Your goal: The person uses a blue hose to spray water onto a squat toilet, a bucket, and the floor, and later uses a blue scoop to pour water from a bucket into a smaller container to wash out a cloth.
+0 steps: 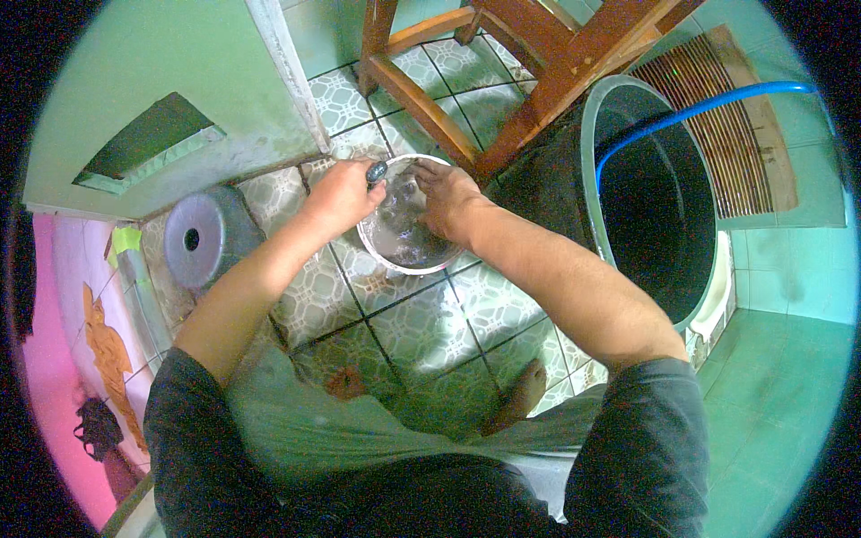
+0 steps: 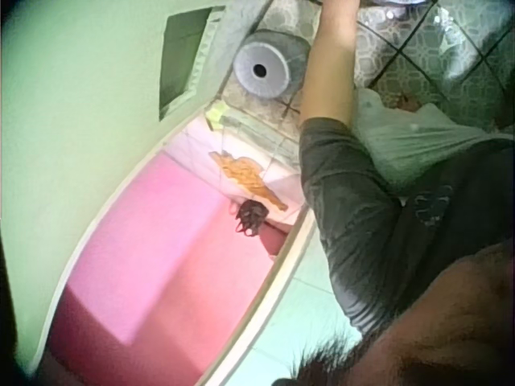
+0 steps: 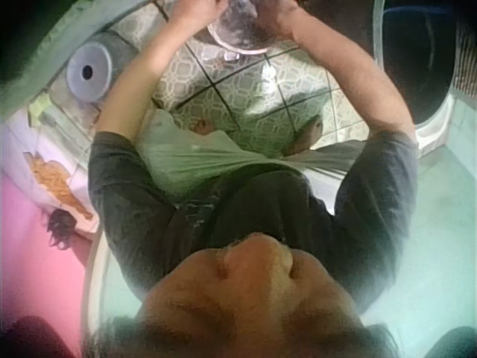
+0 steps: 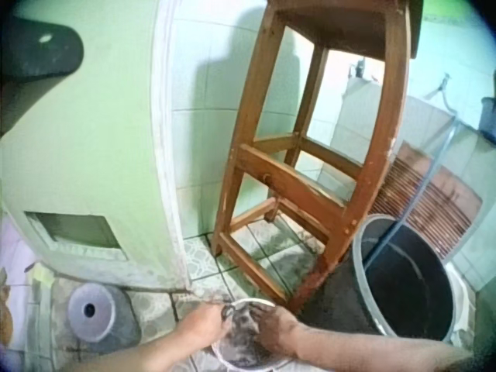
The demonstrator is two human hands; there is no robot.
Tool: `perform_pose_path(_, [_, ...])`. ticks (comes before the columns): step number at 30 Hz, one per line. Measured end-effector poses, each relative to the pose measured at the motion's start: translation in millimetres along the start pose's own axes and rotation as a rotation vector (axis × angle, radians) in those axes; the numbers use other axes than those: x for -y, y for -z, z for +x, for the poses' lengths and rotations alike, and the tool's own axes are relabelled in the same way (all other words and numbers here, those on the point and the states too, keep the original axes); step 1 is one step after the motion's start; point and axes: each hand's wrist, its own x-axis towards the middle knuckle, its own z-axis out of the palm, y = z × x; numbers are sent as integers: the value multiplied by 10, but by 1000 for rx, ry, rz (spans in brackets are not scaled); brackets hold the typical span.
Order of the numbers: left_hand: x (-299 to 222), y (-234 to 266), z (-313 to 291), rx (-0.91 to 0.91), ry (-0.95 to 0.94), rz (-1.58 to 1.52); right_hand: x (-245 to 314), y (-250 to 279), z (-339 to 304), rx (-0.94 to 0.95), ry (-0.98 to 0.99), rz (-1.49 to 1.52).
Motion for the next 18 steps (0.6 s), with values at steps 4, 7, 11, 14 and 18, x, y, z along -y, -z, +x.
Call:
perform_pose_path(4, [93,13,-51,-9,21,5,269,318,-33,599,-179,304])
perform_pose_path(7, [36,3,-21,10,5,18,227,231,-2,656,-104,410])
perform_pose_path(11, [20,-21,-1,32,-7,1,127,-131,-92,302,-78,107])
perform_pose_path(14, [63,-35,-17,-2,51,-5,325,0,81,454,-58,843])
perform_pose_path(18, [73,7,-42,27,79,2,380,226,229,443,-36,1482])
